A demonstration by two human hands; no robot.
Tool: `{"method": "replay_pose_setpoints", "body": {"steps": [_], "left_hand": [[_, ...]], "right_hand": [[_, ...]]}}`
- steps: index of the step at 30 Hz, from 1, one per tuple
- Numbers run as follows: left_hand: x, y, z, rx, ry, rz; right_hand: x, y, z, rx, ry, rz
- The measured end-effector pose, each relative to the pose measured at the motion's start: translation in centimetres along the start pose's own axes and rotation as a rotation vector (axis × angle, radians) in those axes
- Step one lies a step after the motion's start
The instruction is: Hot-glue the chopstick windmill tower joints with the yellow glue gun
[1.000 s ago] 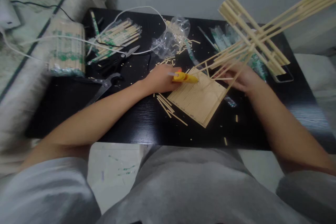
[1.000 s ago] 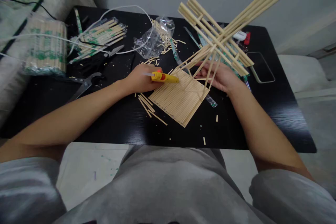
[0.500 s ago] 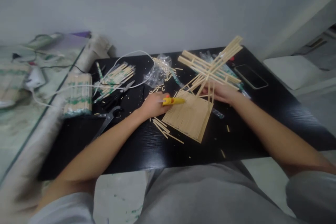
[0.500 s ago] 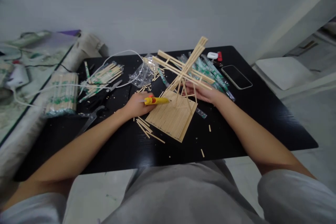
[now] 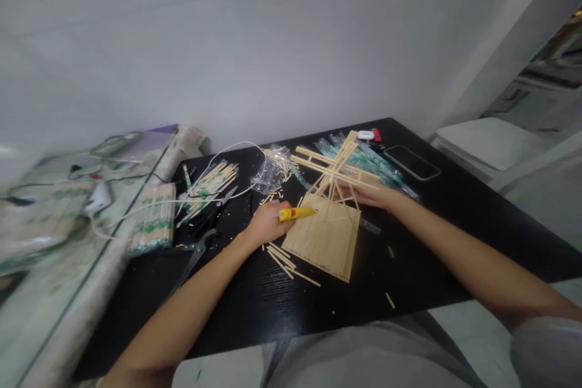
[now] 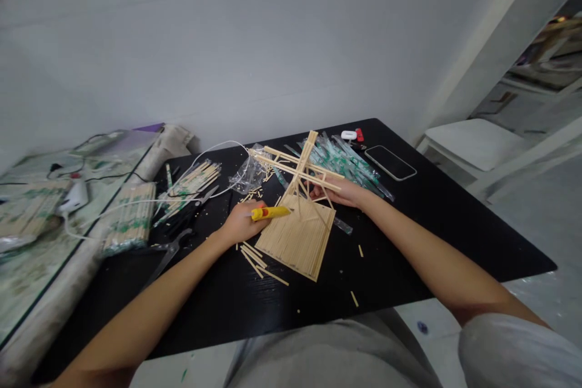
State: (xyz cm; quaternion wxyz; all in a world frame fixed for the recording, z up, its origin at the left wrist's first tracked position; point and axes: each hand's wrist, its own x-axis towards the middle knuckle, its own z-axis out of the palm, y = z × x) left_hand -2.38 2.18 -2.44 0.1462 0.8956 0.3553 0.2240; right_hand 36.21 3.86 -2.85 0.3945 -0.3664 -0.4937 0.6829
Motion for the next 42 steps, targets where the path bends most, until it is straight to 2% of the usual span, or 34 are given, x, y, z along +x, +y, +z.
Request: {"method": "replay_pose_setpoints", "body": {"steps": [7,18,24,42], "left_hand": [[0.0,-0.4,0.2,-0.001,-0.006,-0.020],[0.2,0.2,-0.3,0.018,-0.010,-0.022],[0.2,0.2,-0.4,-0.005,-0.012,-0.042],[0.3,0.0,-0.3,-0.009,-0.016,-0.029]], "right_hand": [[0.3,0.5,0.0,0.001,-0.008,-0.022],[0.6,0.5,0.2,0.023,-0.015,-0.058],[0.6,0.6,0.1,0.020,-0.002,-0.031],[0.2,-0.4,1.1,0.033,-0.011,-0.043]]}}
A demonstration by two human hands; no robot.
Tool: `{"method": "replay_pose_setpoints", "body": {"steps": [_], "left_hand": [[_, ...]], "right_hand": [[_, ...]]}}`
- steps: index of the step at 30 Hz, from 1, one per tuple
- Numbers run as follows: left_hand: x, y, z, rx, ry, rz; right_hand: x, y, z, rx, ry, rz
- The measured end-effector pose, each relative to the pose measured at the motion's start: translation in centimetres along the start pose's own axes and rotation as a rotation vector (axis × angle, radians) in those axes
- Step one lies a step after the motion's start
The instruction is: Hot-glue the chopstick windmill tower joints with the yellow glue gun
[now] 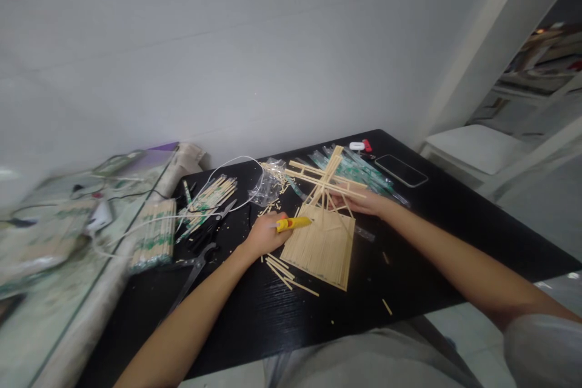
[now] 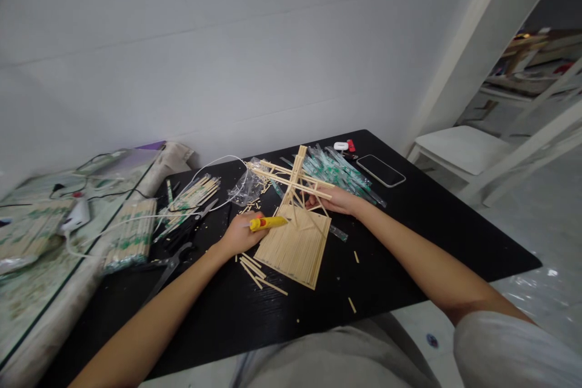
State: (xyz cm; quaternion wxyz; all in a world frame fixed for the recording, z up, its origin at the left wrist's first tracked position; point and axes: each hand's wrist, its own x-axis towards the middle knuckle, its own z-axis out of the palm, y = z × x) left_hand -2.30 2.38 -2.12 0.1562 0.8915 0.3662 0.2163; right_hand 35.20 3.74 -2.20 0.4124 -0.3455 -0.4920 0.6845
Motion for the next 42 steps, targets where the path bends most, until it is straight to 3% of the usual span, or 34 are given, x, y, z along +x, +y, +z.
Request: {"method": "replay_pose_setpoints", "body": {"steps": [11,25,42], "left_hand": [[0.0,0.0,-0.1,0.017,-0.001,0.000],[0.0,0.2,-0.3,0.015,-0.015,-0.012],[-0.1,0.2,-0.3,0.012,-0.003,0.000]], "right_hand": [[-0.1,-0.6,0.8,0.000,0.007,0.015],[0.2,0.6,-0.7,-0.010,0.003,0.013],[0.0,0.2,-0.2,0.028,0.017,0.019]]}}
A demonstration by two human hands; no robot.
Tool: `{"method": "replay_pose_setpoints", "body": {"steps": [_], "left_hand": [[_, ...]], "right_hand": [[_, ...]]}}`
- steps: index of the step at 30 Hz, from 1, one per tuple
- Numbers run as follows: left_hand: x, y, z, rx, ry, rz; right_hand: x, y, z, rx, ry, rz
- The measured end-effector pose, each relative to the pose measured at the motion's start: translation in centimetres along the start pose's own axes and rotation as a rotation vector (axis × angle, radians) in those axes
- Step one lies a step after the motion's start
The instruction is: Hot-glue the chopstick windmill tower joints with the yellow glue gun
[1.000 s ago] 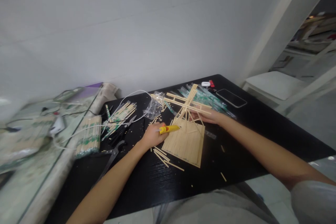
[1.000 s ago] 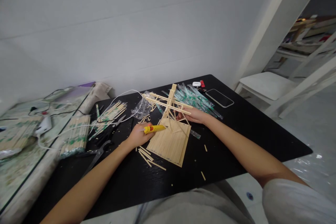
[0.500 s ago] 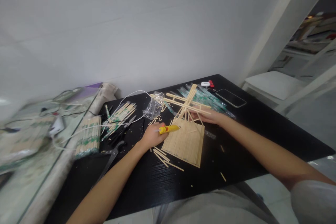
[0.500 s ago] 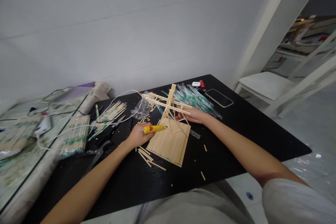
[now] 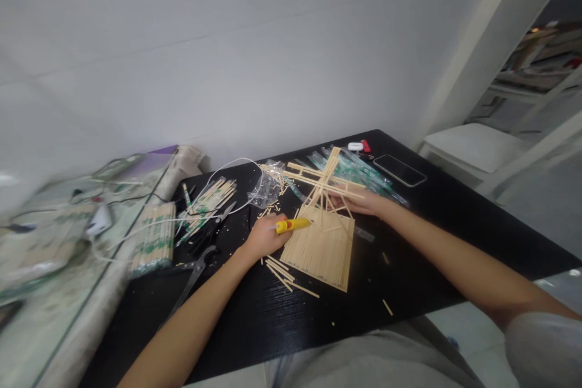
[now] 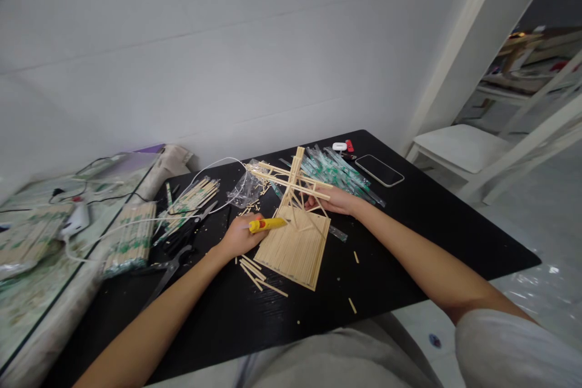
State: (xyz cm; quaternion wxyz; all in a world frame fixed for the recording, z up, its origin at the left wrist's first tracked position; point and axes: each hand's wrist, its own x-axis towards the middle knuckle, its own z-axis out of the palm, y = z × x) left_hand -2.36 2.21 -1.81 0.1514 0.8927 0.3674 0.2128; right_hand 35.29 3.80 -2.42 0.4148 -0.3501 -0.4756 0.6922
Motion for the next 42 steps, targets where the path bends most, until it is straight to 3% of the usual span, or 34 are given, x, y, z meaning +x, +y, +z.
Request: {"method": "replay_pose_setpoints", "body": {"steps": [28,42], "left_hand": [[0.15,0.18,-0.28,0.005,0.047,0.053],[0.32,0.52,-0.55,0.032,0.018,0.053]], "right_hand": [[0.11,-0.04,-0.23,0.029,-0.024,-0.001],[-0.45,-0.43,-0.78,-0.008,0.039,0.098]]}}
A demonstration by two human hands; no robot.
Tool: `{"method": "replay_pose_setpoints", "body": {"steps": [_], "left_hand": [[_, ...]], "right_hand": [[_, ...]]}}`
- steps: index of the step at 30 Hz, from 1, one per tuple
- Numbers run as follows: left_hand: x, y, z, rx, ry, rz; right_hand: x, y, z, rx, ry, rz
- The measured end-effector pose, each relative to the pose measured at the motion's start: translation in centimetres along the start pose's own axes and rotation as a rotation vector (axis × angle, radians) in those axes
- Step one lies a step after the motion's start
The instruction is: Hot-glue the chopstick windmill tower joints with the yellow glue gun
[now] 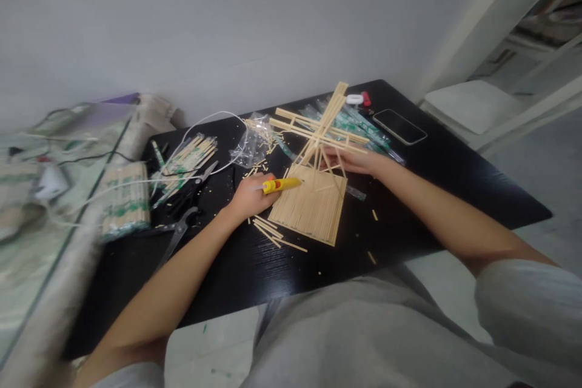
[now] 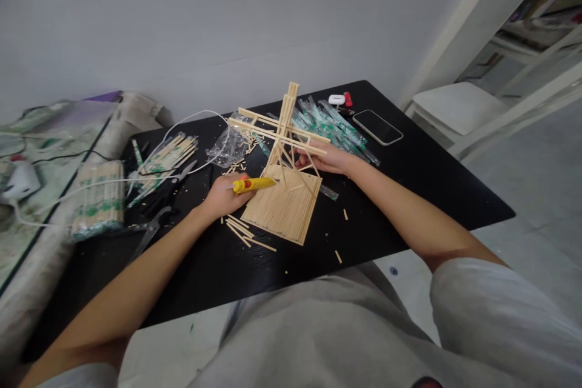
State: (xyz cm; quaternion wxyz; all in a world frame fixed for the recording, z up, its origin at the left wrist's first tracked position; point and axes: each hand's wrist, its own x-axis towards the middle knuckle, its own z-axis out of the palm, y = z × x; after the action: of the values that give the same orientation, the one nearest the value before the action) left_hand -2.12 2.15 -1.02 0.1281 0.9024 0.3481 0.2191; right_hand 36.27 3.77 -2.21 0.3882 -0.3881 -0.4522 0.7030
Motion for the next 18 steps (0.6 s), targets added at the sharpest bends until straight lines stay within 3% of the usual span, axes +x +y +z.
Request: {"method": "replay_pose_setpoints", "body": {"steps": [18], "left_hand": [[-0.07,-0.26,0.20,-0.002,-0.010,-0.007]], "right_hand": [[0.64,0.55,0.08,0.054,-0.018,-0.045]]}}
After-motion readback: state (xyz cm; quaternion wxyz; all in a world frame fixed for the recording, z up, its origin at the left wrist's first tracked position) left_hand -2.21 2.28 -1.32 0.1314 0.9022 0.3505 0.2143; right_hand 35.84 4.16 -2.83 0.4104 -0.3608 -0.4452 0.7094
